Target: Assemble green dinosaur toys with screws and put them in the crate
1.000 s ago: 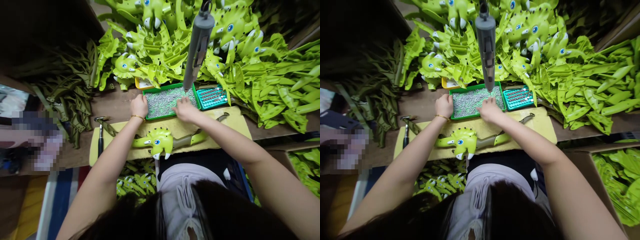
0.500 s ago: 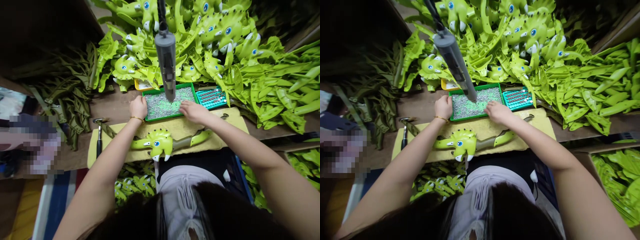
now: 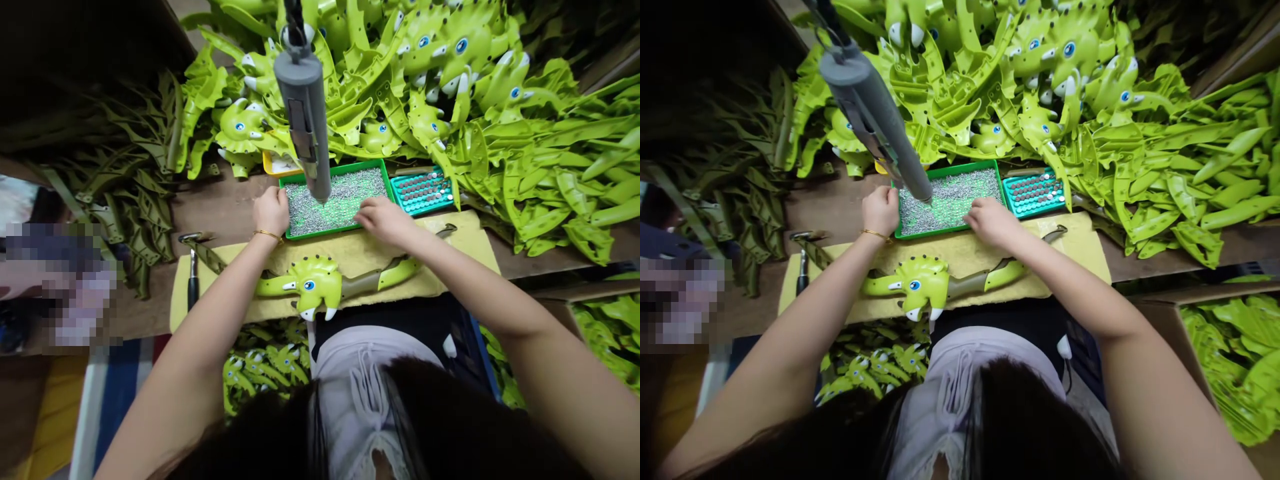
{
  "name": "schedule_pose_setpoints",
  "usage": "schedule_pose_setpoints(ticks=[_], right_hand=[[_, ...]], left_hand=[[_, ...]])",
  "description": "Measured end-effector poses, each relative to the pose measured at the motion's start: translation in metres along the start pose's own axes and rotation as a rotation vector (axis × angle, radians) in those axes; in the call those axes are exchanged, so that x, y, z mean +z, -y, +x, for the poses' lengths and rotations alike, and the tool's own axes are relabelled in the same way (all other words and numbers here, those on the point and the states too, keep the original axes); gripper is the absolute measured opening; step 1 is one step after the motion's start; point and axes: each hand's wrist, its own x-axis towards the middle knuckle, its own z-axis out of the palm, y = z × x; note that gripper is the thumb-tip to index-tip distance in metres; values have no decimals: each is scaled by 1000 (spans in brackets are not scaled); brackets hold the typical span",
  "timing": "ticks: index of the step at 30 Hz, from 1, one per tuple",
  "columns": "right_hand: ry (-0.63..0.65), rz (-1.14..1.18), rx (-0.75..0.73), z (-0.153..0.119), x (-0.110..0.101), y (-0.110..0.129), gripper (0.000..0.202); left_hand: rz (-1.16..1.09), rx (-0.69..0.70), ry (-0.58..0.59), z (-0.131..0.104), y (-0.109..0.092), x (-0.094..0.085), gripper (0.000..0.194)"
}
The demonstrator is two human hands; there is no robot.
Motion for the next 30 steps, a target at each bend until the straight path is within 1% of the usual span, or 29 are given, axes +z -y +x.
schedule_pose_setpoints(ticks=[2,3,4,5,7,8,9,11,12,13,14,15,17,18,20,22,23,24,26,28,30], right_hand=[[-93,12,74,-23,-15,-19,32],[-96,13,122,-33,-21,-25,30],[-63,3,178,-42,-24,-29,28],[-2,-15,229,-50,-26,-31,27],[128,-49,280,-58,-23,-31,23],[173,-57,283,-60,-20,-31,22],[203,-64,278,-60,-16,-31,21],[231,-75,266,-59,-9,-31,18],[239,-82,265,-58,-6,-31,16],[245,-91,265,-58,-5,-31,15],[249,-98,263,-58,-4,-31,15],[254,-107,258,-59,-5,-30,15],[246,-112,246,-59,-10,-27,18],[219,-100,239,-58,-13,-26,20],[100,-57,223,-53,-21,-23,21],[-31,-40,181,-42,-26,-21,23],[-59,-57,142,-35,-26,-20,25],[-57,-88,99,-28,-26,-21,28],[4,-150,42,-13,-23,-22,33],[60,-185,62,1,-18,-23,35],[99,-170,142,12,-14,-24,34]], left_hand=[[11,-12,25,0,-1,-5,36],[29,-10,32,-3,-3,-9,34],[52,2,21,-8,-6,-16,32],[76,37,-4,-15,-11,-23,32],[104,170,-68,-37,-26,-39,34],[105,268,-56,-50,-35,-45,35],[104,357,10,-64,-46,-50,34],[136,528,270,-87,-68,-52,29],[157,611,405,-96,-78,-49,26],[179,682,514,-101,-87,-44,24],[195,740,586,-104,-94,-37,23],[204,780,622,-105,-99,-29,23],[205,809,626,-103,-106,-14,23],[201,813,620,-102,-108,-8,23],[194,814,616,-100,-109,0,21],[201,811,614,-102,-111,1,20],[204,810,610,-103,-111,0,19],[206,809,604,-103,-112,-4,20],[205,793,575,-101,-110,-14,23],[177,721,487,-92,-102,-28,25],[149,594,353,-77,-84,-41,23]])
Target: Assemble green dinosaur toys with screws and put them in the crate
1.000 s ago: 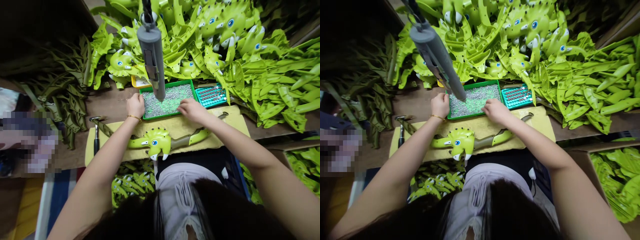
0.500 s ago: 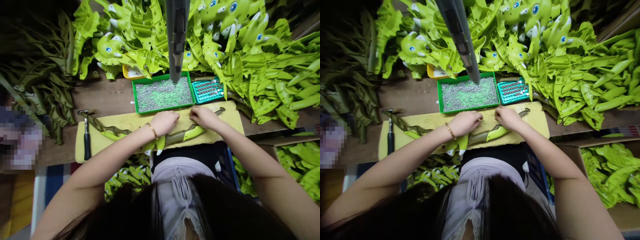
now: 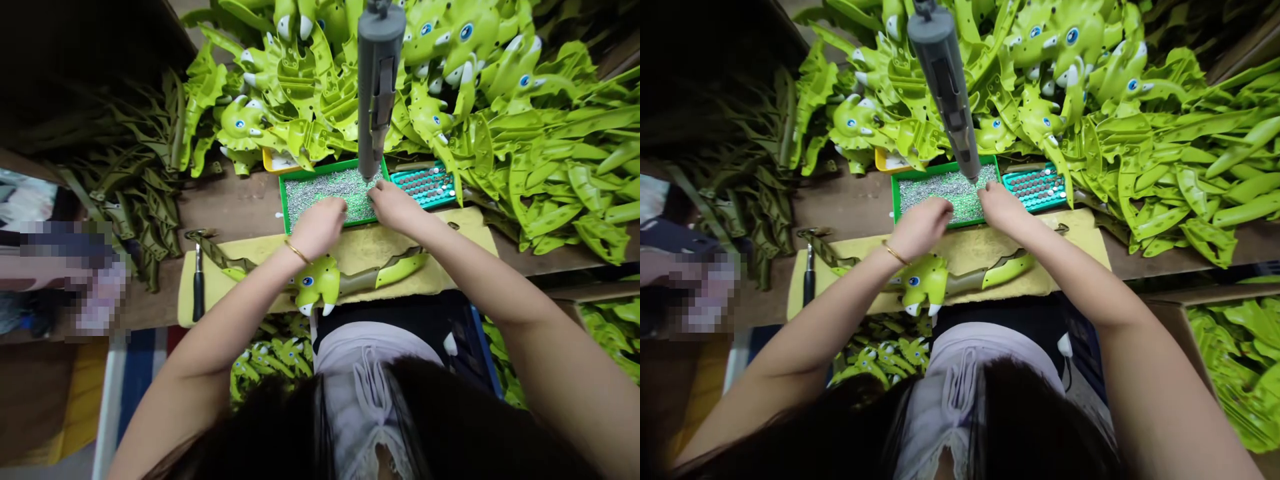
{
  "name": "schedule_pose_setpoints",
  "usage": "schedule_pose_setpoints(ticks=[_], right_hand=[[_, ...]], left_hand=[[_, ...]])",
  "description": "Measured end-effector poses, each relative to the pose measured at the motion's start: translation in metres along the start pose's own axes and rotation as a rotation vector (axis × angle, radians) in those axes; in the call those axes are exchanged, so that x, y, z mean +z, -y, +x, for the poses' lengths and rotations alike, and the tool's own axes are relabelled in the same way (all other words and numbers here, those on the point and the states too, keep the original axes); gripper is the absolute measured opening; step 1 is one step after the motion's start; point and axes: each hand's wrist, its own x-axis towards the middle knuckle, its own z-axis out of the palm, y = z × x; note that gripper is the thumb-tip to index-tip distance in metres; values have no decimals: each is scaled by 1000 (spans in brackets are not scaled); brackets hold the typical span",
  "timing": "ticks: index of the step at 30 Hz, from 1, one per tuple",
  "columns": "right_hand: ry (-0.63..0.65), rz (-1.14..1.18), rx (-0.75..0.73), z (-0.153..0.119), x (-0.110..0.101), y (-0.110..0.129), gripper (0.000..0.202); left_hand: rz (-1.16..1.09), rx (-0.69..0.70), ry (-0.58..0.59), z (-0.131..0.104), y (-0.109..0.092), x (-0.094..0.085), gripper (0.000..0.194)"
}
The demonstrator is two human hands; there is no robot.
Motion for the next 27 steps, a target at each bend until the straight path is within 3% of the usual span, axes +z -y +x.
schedule_pose_setpoints(ticks=[3,7,11,17,19,23,27], right_hand=[[58,60,62,14,4,11,34],[53,142,-19,29,15,48,29],[69,193,-160,38,21,65,17],[15,51,-47,13,-2,3,23],[-4,-16,-52,1,-3,-2,32],[62,-15,-144,-6,20,38,58],[92,56,-334,5,37,76,58]], left_hand=[[29,-229,-125,-6,42,-4,23],[-3,-443,-243,-9,76,15,37],[-104,-435,-279,-3,84,33,40],[-271,-376,-424,-3,90,48,29],[-304,-356,-479,-2,90,52,30],[-291,-335,-472,-2,90,52,36],[-258,-342,-439,-5,91,51,38]])
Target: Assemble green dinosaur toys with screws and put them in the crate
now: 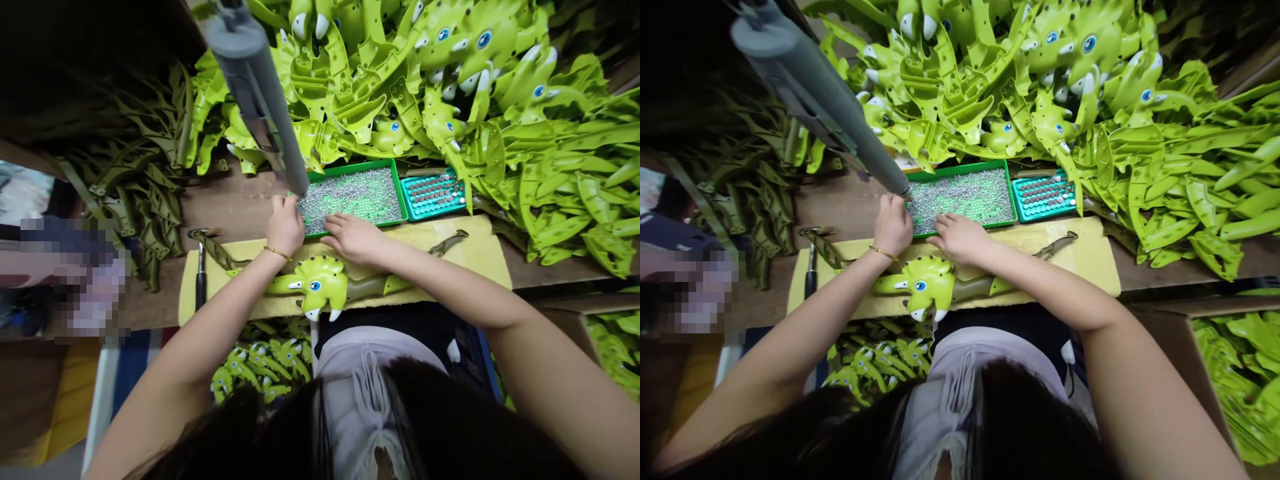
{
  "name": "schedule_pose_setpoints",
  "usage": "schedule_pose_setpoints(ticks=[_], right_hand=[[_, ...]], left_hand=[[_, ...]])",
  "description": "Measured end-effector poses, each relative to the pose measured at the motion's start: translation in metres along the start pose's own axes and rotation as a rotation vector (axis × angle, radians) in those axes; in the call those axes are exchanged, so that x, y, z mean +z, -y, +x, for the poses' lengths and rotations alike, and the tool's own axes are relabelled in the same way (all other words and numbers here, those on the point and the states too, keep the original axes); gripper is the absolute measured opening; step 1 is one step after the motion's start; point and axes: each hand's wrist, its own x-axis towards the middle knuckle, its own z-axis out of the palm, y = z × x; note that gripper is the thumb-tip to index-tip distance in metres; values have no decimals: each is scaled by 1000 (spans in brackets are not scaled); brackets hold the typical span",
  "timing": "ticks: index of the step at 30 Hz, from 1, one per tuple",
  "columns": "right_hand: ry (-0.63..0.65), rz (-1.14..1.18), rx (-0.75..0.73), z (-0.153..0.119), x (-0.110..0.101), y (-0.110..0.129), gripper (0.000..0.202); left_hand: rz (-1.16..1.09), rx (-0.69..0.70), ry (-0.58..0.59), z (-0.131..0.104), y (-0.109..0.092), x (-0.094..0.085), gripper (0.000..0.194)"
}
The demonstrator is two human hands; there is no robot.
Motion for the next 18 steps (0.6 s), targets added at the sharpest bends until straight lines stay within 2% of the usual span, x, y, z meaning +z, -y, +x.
schedule_pose_setpoints(ticks=[3,6,8,12,14,15,18], right_hand=[[-4,11,-30,-10,-7,-15,47],[-34,-67,86,-42,-21,-44,39],[-33,-144,152,-60,-28,-55,38],[-88,-255,128,-63,-27,-46,37],[-113,-258,96,-54,-22,-35,37],[-115,-248,85,-49,-19,-30,36],[-124,-209,93,-37,-9,-24,35]], left_hand=[[-16,7,-10,-1,2,0,37],[-48,-7,-31,0,2,4,37],[-55,-18,-27,1,3,5,38],[-69,38,-42,2,1,0,27],[-120,123,-124,3,-8,-6,23],[-164,179,-169,4,-17,-10,27],[-337,370,-207,17,-62,-13,54]])
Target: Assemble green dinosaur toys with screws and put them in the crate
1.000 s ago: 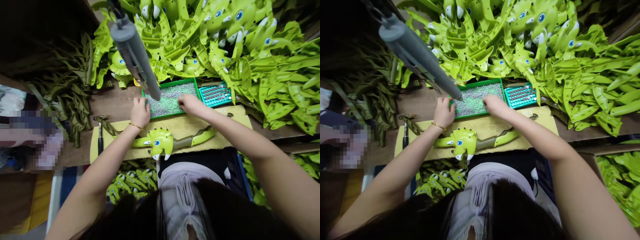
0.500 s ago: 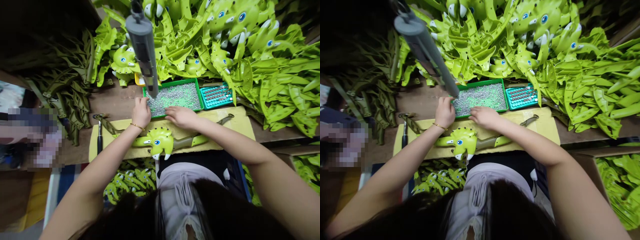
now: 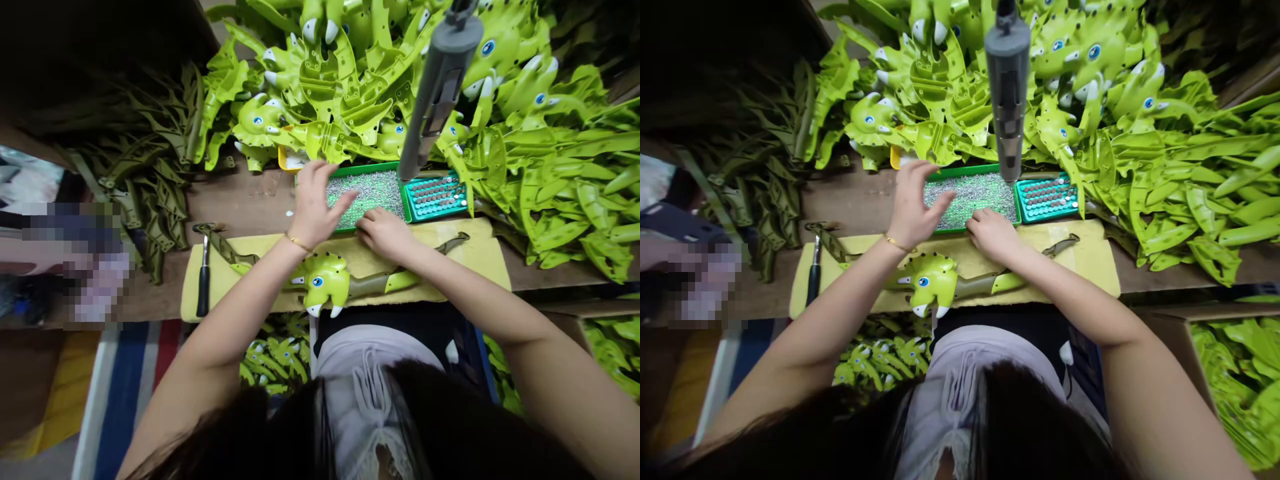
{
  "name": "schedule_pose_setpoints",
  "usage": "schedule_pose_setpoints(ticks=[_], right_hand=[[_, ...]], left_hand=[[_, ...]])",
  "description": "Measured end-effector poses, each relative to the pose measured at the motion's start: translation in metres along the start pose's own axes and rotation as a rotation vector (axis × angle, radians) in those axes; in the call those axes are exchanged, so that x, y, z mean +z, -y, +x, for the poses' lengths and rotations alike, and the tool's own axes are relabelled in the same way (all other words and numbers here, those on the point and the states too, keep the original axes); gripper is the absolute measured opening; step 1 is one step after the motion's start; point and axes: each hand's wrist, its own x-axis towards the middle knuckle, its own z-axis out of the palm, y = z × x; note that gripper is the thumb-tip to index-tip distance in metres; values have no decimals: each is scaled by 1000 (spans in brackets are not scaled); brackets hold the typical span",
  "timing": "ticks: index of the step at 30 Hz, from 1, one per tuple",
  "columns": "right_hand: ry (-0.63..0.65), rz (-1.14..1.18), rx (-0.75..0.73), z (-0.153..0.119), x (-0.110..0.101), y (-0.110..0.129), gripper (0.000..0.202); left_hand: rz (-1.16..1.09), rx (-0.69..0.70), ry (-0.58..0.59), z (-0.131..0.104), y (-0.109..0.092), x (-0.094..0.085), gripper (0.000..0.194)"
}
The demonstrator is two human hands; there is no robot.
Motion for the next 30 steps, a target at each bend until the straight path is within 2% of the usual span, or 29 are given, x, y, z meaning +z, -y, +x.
schedule_pose_setpoints(ticks=[3,5,8,11,14,19,23,26,30], right_hand=[[-3,60,92,5,9,2,36],[0,81,139,7,13,2,39],[-6,73,150,9,14,3,40],[-14,80,135,8,12,2,38],[-37,94,109,6,6,-2,35],[-117,176,78,8,-15,-6,32],[-196,226,104,16,-39,-5,27],[-203,226,133,25,-57,-6,25],[-192,250,142,36,-71,-10,25]], left_hand=[[-197,106,82,37,-40,34,87],[-333,134,141,59,-64,61,93],[-539,117,225,79,-88,90,74],[-695,83,284,82,-93,92,47],[-738,46,260,72,-81,65,40],[-612,-128,151,54,-42,-15,38],[-520,-118,42,50,-9,-71,45],[-518,-84,-33,47,12,-94,47],[-519,-120,-75,38,27,-103,48]])
